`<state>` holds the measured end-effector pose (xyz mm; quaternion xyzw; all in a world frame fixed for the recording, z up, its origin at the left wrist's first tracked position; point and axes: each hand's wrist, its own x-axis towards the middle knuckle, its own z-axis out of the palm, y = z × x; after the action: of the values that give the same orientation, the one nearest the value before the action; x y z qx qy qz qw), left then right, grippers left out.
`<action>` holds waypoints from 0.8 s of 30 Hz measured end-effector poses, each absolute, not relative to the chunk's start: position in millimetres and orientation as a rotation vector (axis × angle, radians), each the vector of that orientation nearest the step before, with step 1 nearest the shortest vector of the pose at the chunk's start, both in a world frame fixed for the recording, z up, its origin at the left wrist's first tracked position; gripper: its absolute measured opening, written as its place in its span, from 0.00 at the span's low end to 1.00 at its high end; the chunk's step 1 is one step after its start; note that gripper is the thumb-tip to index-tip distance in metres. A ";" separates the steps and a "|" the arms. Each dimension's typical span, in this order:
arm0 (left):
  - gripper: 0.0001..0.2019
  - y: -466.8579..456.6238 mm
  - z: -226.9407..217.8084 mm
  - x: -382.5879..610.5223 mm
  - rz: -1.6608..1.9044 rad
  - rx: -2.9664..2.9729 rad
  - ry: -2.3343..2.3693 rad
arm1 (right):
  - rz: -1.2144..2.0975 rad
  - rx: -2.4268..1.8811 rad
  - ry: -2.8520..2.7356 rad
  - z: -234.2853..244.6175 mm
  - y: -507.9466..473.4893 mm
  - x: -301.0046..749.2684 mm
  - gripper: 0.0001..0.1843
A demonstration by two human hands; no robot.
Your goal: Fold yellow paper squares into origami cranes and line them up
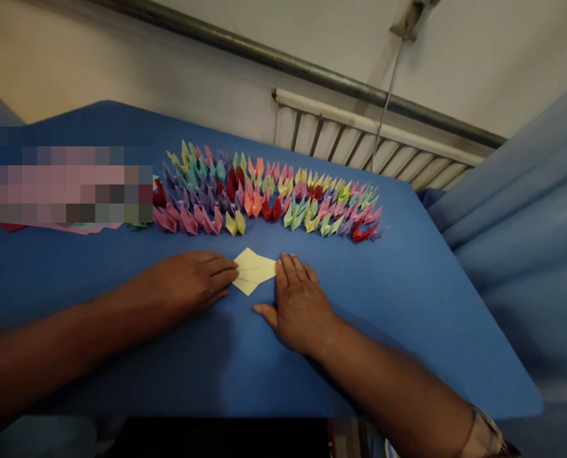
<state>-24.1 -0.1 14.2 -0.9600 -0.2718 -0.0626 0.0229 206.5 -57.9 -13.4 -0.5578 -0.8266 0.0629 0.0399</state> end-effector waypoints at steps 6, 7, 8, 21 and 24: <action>0.13 1.6 19.0 -8.8 -0.128 -3.077 -0.645 | 0.228 -1.706 -2.545 -8.3 -53.3 205.5 0.43; 0.13 1.0 19.2 -7.2 -0.099 -3.080 -0.670 | 0.234 -1.705 -2.545 -7.6 -52.2 205.3 0.43; 0.14 0.6 18.9 -6.1 -0.079 -3.077 -0.700 | 0.240 -1.702 -2.540 -7.2 -51.2 205.4 0.42; 0.14 4.2 20.1 -3.5 -0.117 -3.049 -0.944 | 0.262 -1.442 -2.405 -16.9 -20.1 202.2 0.19; 0.18 4.2 21.4 -0.8 -0.164 -3.070 -1.018 | 0.231 -1.416 -2.370 -18.2 -12.8 200.8 0.15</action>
<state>-0.8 4.2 21.4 -0.9468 -0.3141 -0.0505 -0.0485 200.8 -12.8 -18.2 -0.5024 -0.8408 0.0818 0.1843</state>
